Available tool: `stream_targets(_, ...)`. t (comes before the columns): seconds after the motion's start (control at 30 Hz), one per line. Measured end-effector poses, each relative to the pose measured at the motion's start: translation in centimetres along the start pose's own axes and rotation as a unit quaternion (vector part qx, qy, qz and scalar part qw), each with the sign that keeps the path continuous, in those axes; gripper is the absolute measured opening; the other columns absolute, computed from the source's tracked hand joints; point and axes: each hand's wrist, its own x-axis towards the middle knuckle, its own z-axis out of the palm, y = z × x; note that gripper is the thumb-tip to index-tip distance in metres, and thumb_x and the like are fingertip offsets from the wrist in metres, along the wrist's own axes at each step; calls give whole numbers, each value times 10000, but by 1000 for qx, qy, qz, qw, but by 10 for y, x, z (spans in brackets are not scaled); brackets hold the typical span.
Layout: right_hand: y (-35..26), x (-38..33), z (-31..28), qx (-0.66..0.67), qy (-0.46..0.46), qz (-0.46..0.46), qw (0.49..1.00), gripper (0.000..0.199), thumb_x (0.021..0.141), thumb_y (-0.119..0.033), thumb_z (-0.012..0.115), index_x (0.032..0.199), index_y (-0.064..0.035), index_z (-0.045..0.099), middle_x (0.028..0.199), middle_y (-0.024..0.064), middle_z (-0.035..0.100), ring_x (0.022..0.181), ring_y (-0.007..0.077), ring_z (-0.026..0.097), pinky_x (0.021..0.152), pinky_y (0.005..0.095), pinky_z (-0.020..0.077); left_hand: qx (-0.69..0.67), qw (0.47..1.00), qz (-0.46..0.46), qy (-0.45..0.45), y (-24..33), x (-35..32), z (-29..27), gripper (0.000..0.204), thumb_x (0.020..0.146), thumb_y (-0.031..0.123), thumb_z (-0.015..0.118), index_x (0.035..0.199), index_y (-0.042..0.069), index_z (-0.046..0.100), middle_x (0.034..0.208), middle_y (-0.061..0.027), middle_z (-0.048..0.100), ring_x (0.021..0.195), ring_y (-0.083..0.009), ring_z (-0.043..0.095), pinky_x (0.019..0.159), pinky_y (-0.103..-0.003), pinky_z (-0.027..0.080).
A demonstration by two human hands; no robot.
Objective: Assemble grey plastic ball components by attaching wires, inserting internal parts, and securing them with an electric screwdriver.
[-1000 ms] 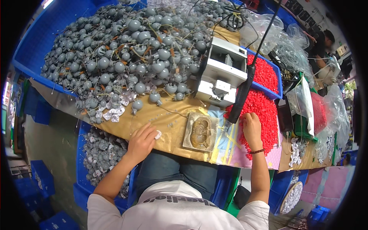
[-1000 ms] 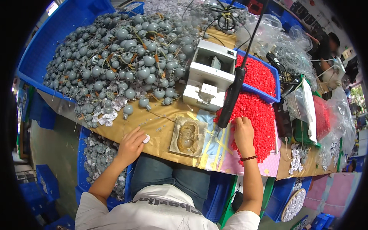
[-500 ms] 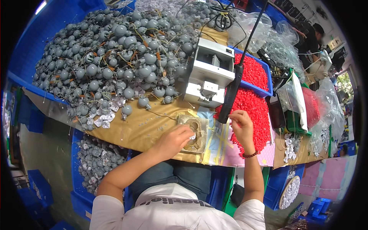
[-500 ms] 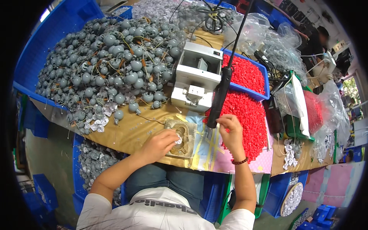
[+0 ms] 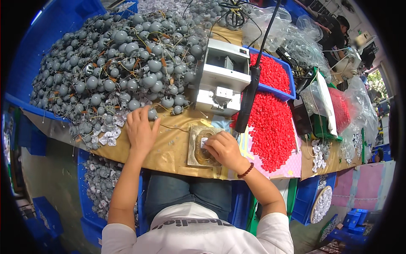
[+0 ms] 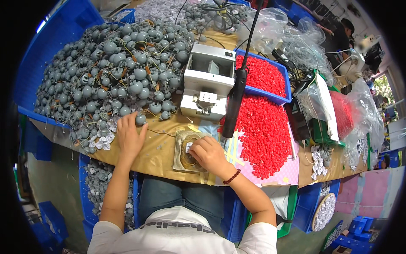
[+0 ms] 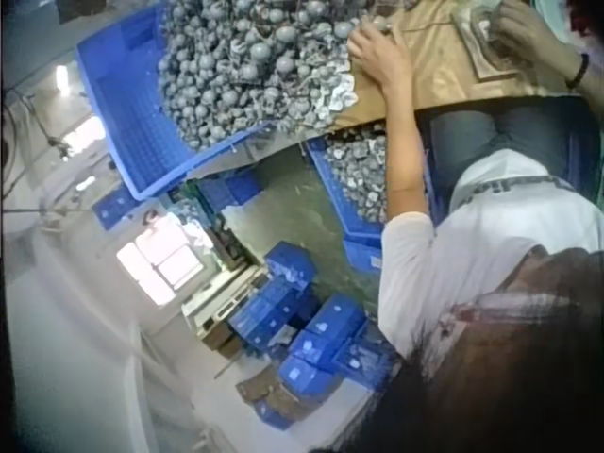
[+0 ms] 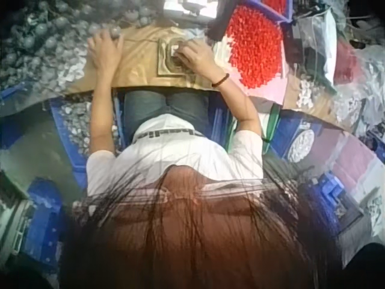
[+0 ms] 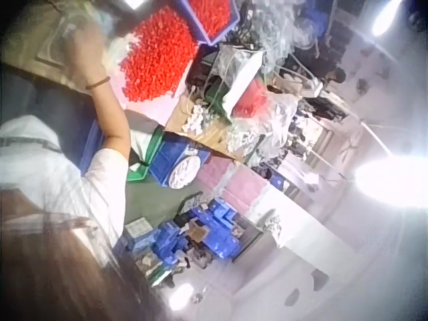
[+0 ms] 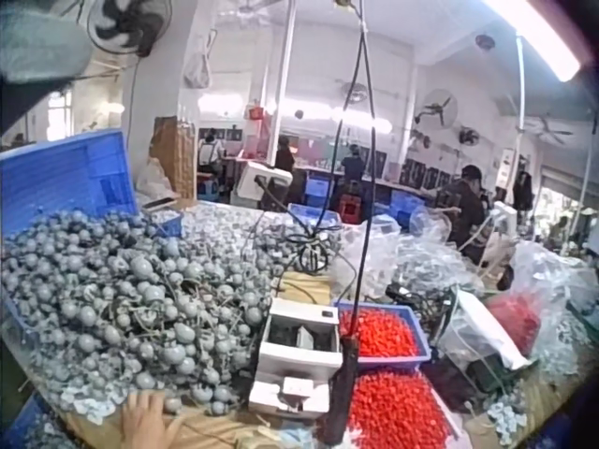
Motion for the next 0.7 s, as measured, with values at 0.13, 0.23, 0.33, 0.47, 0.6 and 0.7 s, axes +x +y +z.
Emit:
stream_targets(0.13,-4,-6,2,-18,2,-7,1000,200,784,-98,815,930,-55,685,958,59,666,907,271,628,786,392,514,34,999,-23,-29,-5,6,12,532,816,263,817,1275,95,607,1194,-138,569,1148,-341,527,959,-485,423)
stream_targets(0.23,-9,-8,0,-24,-4,10,1000,207,786,-91,809,959,-53,701,1010,61,670,964,280,626,809,396,516,-31,999,-37,-25,-2,9,16,457,808,200,804,1205,88,608,1187,-148,534,1128,-346,541,959,-481,426)
stream_targets(0.33,-8,-10,0,-20,-17,15,1000,266,786,-96,816,1018,-50,694,1064,82,666,1002,298,624,830,410,519,-146,989,-15,4,4,7,13,401,795,122,788,1148,85,603,1188,-160,494,1097,-354,559,953,-475,443)
stream_targets(0.47,-11,1,-9,60,22,68,996,412,793,-125,835,1152,-36,653,1169,142,635,1058,341,618,897,434,518,-216,973,71,49,40,0,-28,404,771,59,789,1133,96,616,1171,-144,529,1071,-346,575,919,-448,478)
stream_targets(0.6,-30,39,-28,174,65,79,979,483,831,-128,824,1254,-15,618,1274,182,617,1138,347,620,958,428,523,-291,929,229,19,91,7,-87,425,762,48,807,1148,108,640,1149,-106,607,1065,-311,586,889,-417,497)
stream_targets(0.7,-39,51,-37,285,11,97,954,447,890,-87,783,1293,-15,604,1150,160,683,1032,261,680,890,370,558,-357,898,254,-31,107,0,-100,456,775,71,823,1196,100,649,1148,-95,643,1043,-298,613,890,-407,503)
